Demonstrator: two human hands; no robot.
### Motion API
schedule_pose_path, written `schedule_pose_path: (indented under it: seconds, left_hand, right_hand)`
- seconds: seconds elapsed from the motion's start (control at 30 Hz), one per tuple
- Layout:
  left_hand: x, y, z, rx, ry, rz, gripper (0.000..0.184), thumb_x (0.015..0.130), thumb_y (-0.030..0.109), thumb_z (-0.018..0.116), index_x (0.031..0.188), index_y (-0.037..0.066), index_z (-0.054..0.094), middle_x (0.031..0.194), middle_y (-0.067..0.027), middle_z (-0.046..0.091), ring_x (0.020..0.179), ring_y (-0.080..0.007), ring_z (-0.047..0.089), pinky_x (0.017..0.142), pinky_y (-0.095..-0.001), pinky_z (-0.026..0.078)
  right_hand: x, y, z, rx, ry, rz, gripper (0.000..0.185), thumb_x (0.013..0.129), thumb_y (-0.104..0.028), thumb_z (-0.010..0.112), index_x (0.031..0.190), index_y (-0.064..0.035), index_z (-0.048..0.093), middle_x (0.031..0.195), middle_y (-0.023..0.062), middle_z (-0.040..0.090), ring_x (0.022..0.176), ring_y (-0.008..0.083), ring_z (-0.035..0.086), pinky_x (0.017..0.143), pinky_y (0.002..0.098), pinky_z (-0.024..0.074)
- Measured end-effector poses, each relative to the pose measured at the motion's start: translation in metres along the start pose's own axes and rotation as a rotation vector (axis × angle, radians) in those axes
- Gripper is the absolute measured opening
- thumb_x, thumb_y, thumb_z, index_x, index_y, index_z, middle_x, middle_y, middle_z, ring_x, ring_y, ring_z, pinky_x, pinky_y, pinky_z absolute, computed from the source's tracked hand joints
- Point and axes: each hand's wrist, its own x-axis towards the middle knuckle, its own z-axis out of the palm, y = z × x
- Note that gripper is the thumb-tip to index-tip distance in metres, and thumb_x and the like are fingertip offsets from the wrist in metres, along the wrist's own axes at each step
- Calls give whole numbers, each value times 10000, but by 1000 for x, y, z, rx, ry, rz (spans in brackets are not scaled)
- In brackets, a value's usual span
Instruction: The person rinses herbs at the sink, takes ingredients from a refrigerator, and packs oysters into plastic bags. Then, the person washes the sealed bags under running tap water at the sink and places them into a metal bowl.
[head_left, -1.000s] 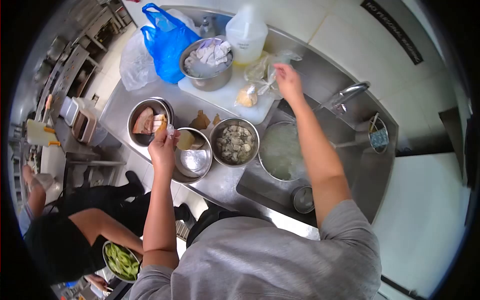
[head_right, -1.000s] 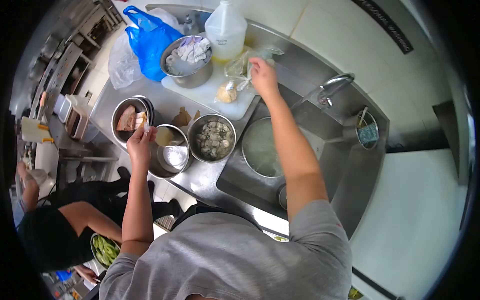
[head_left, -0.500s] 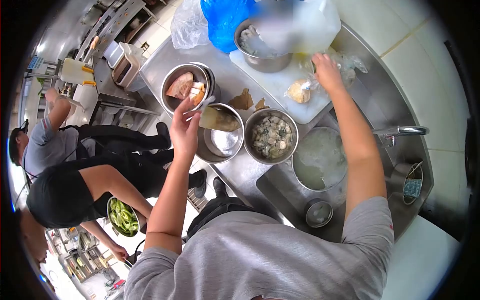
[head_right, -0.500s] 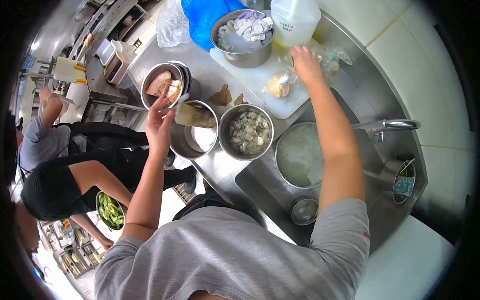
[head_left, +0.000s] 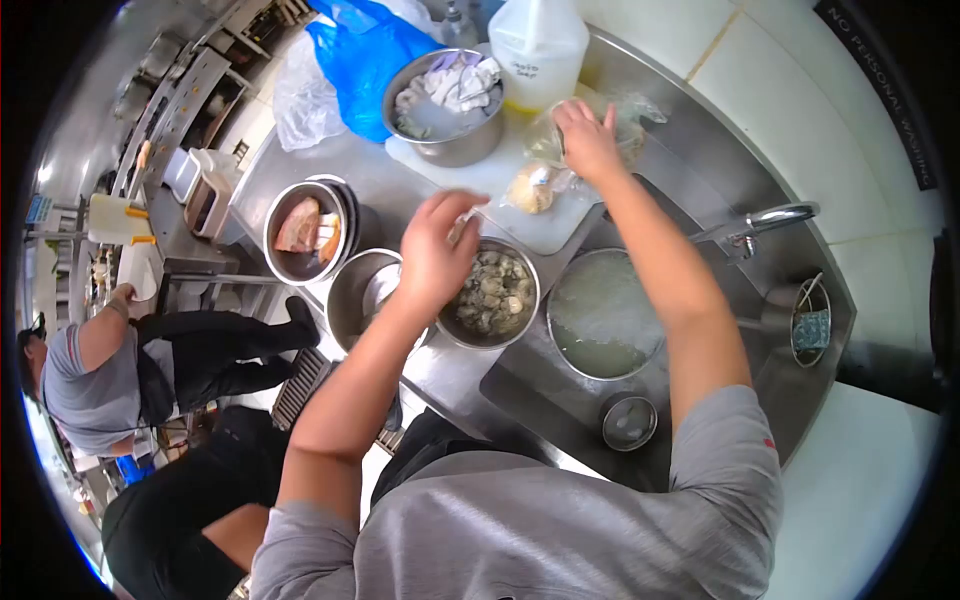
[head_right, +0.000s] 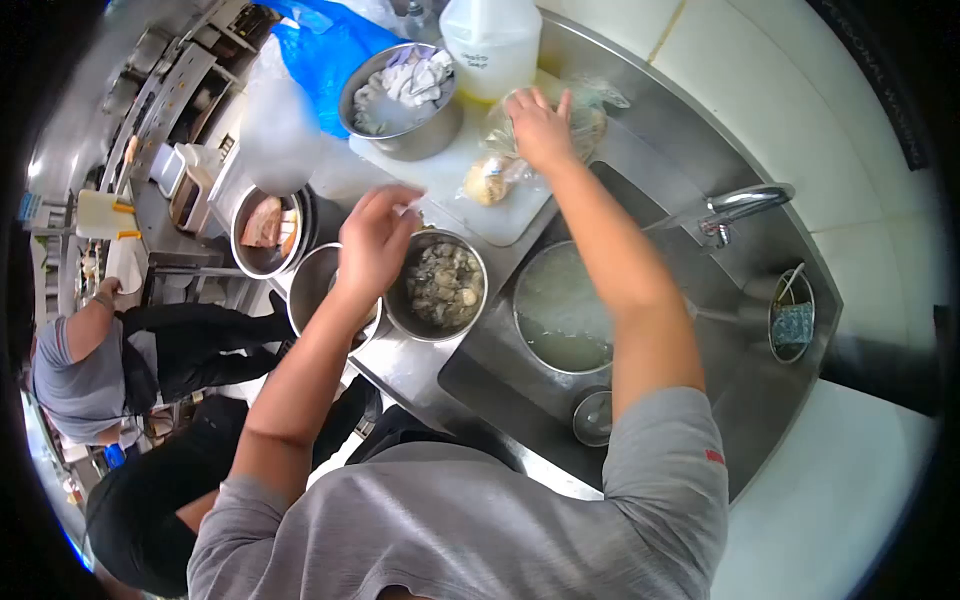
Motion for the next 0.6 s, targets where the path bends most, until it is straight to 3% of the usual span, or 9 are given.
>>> schedule_pose_path:
  seconds: [0.03,0.17,0.3,0.4,0.5,0.6]
  left_hand:
    - [23,-5,22,6,-32,17,217,803,37,610,1019,32,624,976,-151,604,823,-225,614,735,-318,481]
    - [118,-21,142,335,-37,65,438,827,270,620,1202,57,538,1106,-217,573,1011,-363,580,847,-425,476]
    - [147,-25,189,439,-182,-243,431,842,241,561,1231,66,496,1166,-240,538,1043,-410,552,901,-426,459]
    - [164,-40,190,364,-247,-326,337,811,59,512,1147,64,487,1165,-222,523,1029,-407,553,888,-414,463]
    - [156,-30,184,363,-216,-239,368,764,-5,534,1121,55,468,1113,-211,535,1003,-390,563,862,-421,469]
    - [142,-15,175,374,-31,-44,372,719,-47,539,1071,47,461,1061,-200,536,963,-381,566,833,-432,466]
  right_hand:
    - [-7,-2,1,-61,167,94,240,754,-91,604,993,-107,604,1144,53,538,1171,249,453,958,496,347]
    - [-18,-1,-28,234,-25,625,375,745,-100,620,1108,-109,526,1177,109,497,1181,292,429,979,519,338]
    - [-29,28,-19,341,206,936,309,697,-120,662,979,-61,551,1088,155,545,1081,346,510,851,479,442]
    - [-24,46,-20,385,112,863,300,717,-142,637,994,-52,564,1023,189,580,987,350,570,823,446,475]
    - [-7,48,-13,22,-58,635,273,740,-166,600,980,-36,612,957,207,628,915,330,621,818,425,497]
    - [25,63,-27,128,-267,629,216,761,-185,574,897,-49,673,939,203,654,915,300,641,790,403,518]
